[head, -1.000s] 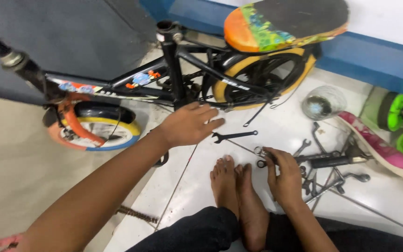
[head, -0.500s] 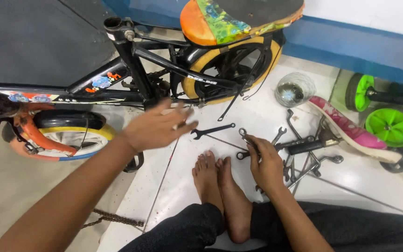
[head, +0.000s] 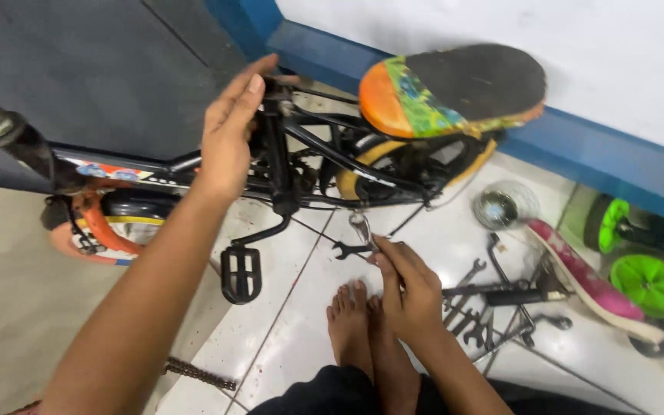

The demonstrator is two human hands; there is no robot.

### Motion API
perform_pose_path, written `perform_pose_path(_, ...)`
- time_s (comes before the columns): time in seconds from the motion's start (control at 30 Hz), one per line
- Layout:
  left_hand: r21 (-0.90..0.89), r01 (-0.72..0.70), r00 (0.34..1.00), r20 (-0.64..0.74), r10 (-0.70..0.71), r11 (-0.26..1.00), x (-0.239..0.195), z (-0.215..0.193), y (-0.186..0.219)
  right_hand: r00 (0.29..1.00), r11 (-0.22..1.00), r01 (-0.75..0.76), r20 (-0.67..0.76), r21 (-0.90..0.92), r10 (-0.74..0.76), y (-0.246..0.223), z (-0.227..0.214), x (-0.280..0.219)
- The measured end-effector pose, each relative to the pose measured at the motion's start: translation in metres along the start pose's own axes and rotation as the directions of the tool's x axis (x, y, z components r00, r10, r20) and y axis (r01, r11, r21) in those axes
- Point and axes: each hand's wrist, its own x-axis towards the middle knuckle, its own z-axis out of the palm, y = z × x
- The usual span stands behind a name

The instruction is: The person uses a wrench to loosen and remove the bolt securing the bicycle seat. They lift the seat off the post and set it aside. The person then uses the wrench to loosen and remove the bolt from the seat post clamp, detaching the post from the bicycle frame.

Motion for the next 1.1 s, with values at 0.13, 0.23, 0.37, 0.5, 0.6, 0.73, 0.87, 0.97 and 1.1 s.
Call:
perform_pose_path(0.13, 0.108, 0.185, 0.982, 0.005, -0.187, 0.977, 0.006, -0.006, -0.003, 0.999, 0.995, 0.045, -0.019, 0.09, -0.043, -0.023, 0.021, 0.059)
perform_pose_path(0.23, -0.202, 0.092, 0.993, -0.06, -0.106, 0.975, 0.001, 0.005, -0.017, 0.99, 0.993, 0.093, -0.109, 0.074, -0.085, -0.036, 0.038, 0.101)
perform_pose_path(0.37, -0.348, 0.098, 0.983, -0.111, -0.145, 0.932, 0.005, 0.005, -0.028, 0.986, 0.992, 0.128, -0.112, 0.017, -0.125, -0.033, 0.052, 0.125)
perform_pose_path(0.5, -0.284, 0.106, 0.989, -0.069, -0.13, 0.953, 0.01, 0.001, -0.031, 0.988, 0.988, 0.152, -0.022, 0.002, -0.152, -0.025, 0.045, 0.14)
perform_pose_path(0.6, -0.258, 0.078, 0.995, -0.048, -0.093, 0.963, 0.005, 0.001, -0.027, 0.98, 0.983, 0.175, 0.103, -0.051, -0.169, -0.025, 0.032, 0.153)
perform_pose_path(0.73, -0.256, 0.075, 0.997, -0.009, -0.08, 0.964, 0.002, 0.003, -0.019, 0.96, 0.96, 0.19, 0.245, -0.207, -0.138, -0.038, 0.009, 0.174)
perform_pose_path(0.87, -0.258, 0.062, 0.998, 0.01, -0.061, 0.964, 0.003, 0.002, -0.025, 0.942, 0.963, 0.165, 0.324, -0.211, -0.091, -0.046, 0.001, 0.185)
perform_pose_path(0.97, -0.237, 0.069, 0.998, 0.009, -0.069, 0.969, 0.001, 0.002, -0.029, 0.944, 0.937, 0.147, 0.329, -0.316, -0.037, -0.04, 0.005, 0.179)
perform_pose_path(1.1, -0.219, 0.068, 0.998, -0.005, -0.07, 0.973, 0.002, 0.003, -0.027, 0.966, 0.973, -0.021, 0.247, -0.228, 0.079, -0.019, 0.035, 0.153)
